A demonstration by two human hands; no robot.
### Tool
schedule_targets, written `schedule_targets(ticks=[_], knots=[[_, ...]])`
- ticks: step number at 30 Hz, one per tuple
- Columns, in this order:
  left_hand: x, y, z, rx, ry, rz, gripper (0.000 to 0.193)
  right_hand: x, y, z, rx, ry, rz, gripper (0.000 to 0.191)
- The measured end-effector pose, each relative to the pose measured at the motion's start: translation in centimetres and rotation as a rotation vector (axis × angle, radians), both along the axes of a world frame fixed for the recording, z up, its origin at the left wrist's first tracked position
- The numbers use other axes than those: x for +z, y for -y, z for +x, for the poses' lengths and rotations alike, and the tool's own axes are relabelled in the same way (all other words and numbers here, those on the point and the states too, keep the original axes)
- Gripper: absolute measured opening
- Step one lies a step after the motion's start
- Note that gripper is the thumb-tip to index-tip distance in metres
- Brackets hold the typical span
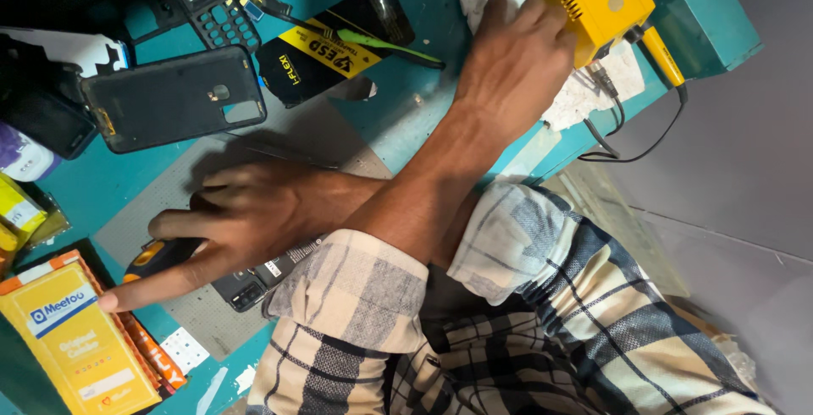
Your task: The person uses a screwdriver to remove screws from the back of a mobile phone, then uses a prying tool to open the casing and access the internal components. They continue to unscrew and pry at various points around the phone's frame.
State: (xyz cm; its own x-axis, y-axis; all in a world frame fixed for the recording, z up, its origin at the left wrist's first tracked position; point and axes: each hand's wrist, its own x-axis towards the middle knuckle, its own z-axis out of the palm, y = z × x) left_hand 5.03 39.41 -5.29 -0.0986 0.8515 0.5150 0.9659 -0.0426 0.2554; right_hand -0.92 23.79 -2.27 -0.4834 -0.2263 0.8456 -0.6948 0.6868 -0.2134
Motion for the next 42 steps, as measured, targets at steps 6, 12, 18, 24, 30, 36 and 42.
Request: schedule_targets(ticks=[6,12,18,24,30,36,42], knots=[[0.0,0.4,0.0,0.003,-0.278,0.030,0.018,0.1,-0.5,0.4,0.032,0.056,0.035,0.067],[0.2,0.2,-0.6,0.022,-0.165,0.034,0.021,0.1,-0.4,0.4,0.065,0.072,0.045,0.064],[3.0,1.8,-1.6,-0.062,0.519,0.269,0.011,0.2,-1.3,0.8,0.077,0.047,0.079,0.056],[9.0,12.7,0.0,-0.177,0.918,0.332,0.026,-0.1,-1.7,0.5,0.024,0.041,0.093,0.043],[12.0,28.2,0.3,0.026,1.140,0.481,0.020,0.6,-1.3,-1.1,-0.175,0.000,0.229,0.031],[4.7,36.6,-0.1,0.118,1.501,0.981,0.022,1.8,-1.3,-0.1,0.038,0.447,-0.553,0.027],[2.1,37.8,-0.7,0.087,1.429,1.149,0.017,2.6,0.3,1.7,0.319,0.400,-0.788,0.027]])
